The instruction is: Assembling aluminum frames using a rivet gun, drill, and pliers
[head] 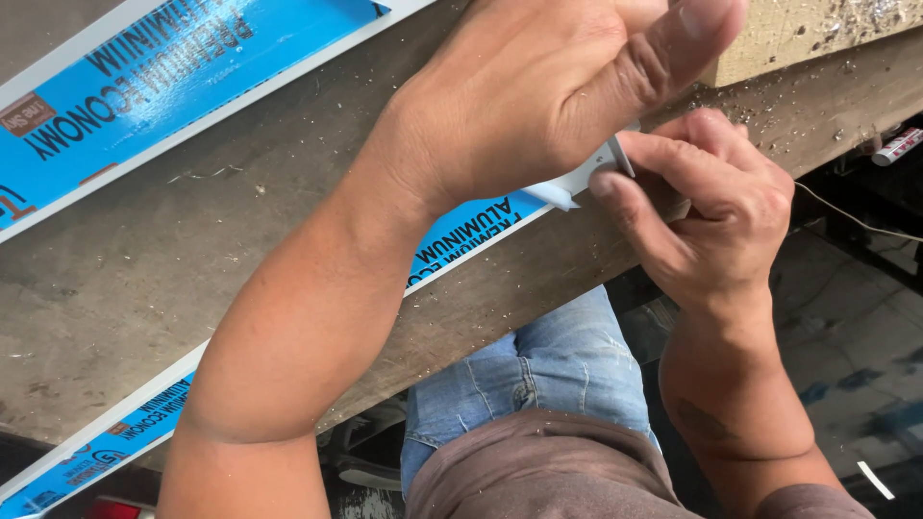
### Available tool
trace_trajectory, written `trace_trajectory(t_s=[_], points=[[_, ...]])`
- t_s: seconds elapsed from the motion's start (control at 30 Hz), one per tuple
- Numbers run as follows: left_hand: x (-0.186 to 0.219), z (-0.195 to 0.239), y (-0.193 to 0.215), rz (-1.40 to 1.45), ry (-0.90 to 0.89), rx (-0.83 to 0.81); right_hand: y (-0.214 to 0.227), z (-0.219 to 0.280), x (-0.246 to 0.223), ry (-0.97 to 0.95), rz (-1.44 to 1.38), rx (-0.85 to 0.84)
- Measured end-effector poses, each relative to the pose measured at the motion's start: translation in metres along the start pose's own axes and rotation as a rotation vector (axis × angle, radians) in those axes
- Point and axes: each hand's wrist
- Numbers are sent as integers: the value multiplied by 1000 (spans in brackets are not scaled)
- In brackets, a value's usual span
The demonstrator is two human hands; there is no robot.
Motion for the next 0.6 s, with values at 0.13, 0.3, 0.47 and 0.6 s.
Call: trace_trajectory(t_s=[0.13, 0.3, 0.47, 0.6], points=[[0, 1, 0, 4, 15, -3, -5, -2, -6, 25, 2, 44], [2, 3, 2, 22, 31, -21, -9, -1, -7, 33, -16, 98], [0, 2, 1, 38, 0, -16, -6, 1, -4, 35, -13, 83], [0, 2, 2, 16, 24, -27, -6, 0, -2, 46, -42, 82]])
Point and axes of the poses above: each hand's wrist, its own z-axis away from the middle knuckle, its own y-axis out of the back of the hand, x = y × z, and after that the axes turned 10 degrees about -x, right-handed
